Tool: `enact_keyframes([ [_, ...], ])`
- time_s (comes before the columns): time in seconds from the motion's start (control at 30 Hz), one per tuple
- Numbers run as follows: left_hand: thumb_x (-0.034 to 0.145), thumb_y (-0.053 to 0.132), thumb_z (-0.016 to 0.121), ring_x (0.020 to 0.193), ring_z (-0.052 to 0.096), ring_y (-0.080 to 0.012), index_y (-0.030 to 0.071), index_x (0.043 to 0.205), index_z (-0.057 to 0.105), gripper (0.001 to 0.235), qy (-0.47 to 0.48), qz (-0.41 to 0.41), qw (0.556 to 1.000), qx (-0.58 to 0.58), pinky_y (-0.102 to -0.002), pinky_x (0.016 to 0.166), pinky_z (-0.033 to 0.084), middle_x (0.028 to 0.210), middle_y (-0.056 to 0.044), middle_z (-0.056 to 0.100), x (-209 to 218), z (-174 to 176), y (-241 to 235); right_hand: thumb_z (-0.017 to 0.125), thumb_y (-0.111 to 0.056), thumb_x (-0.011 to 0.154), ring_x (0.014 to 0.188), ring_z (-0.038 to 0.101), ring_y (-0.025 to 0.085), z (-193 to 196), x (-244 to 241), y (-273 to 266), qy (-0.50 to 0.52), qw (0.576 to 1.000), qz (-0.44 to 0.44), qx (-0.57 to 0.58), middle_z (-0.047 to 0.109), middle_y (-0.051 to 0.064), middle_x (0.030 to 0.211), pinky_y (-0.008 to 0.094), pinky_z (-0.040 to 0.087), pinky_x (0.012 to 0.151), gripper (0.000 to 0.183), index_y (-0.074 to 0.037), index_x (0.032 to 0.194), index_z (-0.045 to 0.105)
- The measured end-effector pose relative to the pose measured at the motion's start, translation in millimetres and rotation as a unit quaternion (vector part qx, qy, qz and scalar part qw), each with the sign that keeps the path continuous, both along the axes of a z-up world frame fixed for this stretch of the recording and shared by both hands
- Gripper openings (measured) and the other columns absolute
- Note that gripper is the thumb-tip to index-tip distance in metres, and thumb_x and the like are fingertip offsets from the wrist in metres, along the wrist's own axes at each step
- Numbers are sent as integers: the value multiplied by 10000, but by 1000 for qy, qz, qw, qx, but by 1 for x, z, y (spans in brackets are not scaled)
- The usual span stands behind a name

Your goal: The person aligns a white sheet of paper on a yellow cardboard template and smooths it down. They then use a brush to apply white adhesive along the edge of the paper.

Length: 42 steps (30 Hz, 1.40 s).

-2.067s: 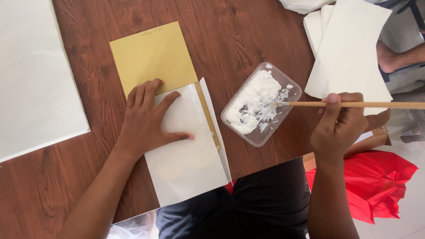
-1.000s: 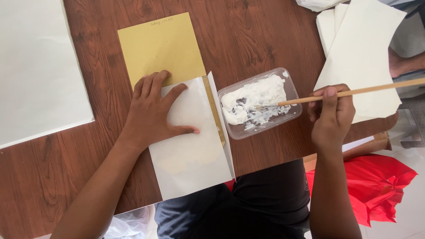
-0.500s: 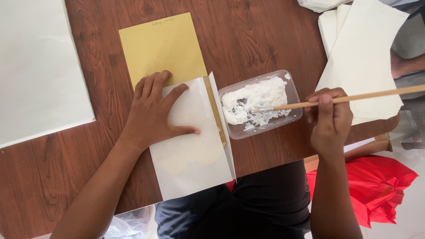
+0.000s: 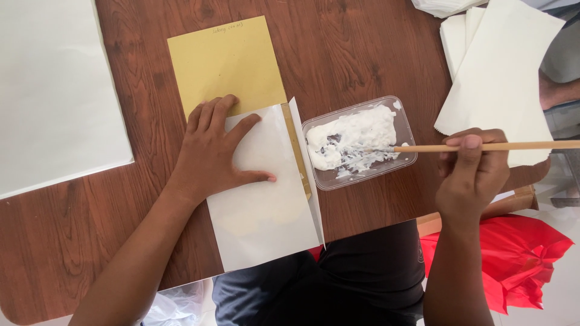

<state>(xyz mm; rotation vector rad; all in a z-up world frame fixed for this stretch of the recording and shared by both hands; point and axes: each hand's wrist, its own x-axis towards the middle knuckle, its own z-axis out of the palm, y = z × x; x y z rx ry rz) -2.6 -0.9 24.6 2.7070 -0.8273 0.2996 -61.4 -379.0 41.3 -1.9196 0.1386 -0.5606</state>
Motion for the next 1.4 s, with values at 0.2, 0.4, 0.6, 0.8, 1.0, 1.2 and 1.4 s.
enact_keyframes([
  [0.2, 749, 850, 663, 1332, 464, -394, 164, 1343, 622, 908, -7, -2, 1000, -4, -561, 1145, 324, 1421, -211, 477, 0, -1, 0, 439, -314, 1202, 549, 475, 147, -3, -1, 3, 31, 999, -1, -26, 518, 94, 707, 240, 339, 458, 343, -31, 1021, 509],
  [0.4, 907, 718, 613, 1281, 495, -392, 199, 1426, 569, 735, -23, -10, 1000, -7, -561, 1112, 374, 1385, -215, 482, 0, 1, 1, 458, -332, 1194, 602, 474, 125, -5, 2, 2, 42, 997, -9, 61, 508, 60, 785, 231, 334, 473, 324, -83, 991, 493],
  [0.6, 775, 870, 635, 1327, 464, -426, 195, 1483, 529, 984, -16, -10, 1000, -9, -597, 1166, 298, 1423, -246, 452, -3, -6, 1, 424, -238, 1212, 540, 383, 139, -6, -26, 19, -93, 994, 12, 50, 492, 114, 786, 257, 342, 467, 253, -68, 1030, 465],
  [0.8, 593, 1098, 473, 1424, 374, -433, 136, 1551, 462, 1357, -14, 20, 998, 50, -633, 1202, 150, 1486, -285, 417, -13, -13, -8, 434, -213, 1113, 519, 478, 263, -13, -74, 70, -256, 958, 30, -125, 445, 177, 637, 373, 359, 486, 293, 15, 933, 403],
  [1.0, 506, 1163, 427, 1523, 211, -449, 118, 1620, 323, 1531, 26, 44, 995, 85, -710, 1182, 78, 1613, -321, 256, -17, -18, -16, 478, -277, 1052, 563, 569, 258, -23, -79, 86, -216, 942, 151, -210, 611, 200, 751, 350, 491, 513, 346, 6, 864, 541],
  [1.2, 457, 1185, 448, 1545, 146, -436, 104, 1632, 259, 1608, 37, 51, 995, 80, -721, 1182, 64, 1639, -309, 207, -19, -19, -18, 475, -254, 1081, 682, 670, 287, -33, -65, 92, -208, 926, 157, -273, 649, 171, 809, 344, 526, 562, 289, 5, 967, 537],
  [1.4, 432, 1197, 435, 1548, 144, -438, 92, 1633, 251, 1642, 33, 53, 995, 74, -727, 1184, 54, 1642, -312, 202, -19, -23, -19, 460, -259, 1072, 591, 588, 305, -31, -68, 90, -221, 932, 156, -241, 601, 206, 729, 388, 513, 552, 360, 30, 866, 521],
])
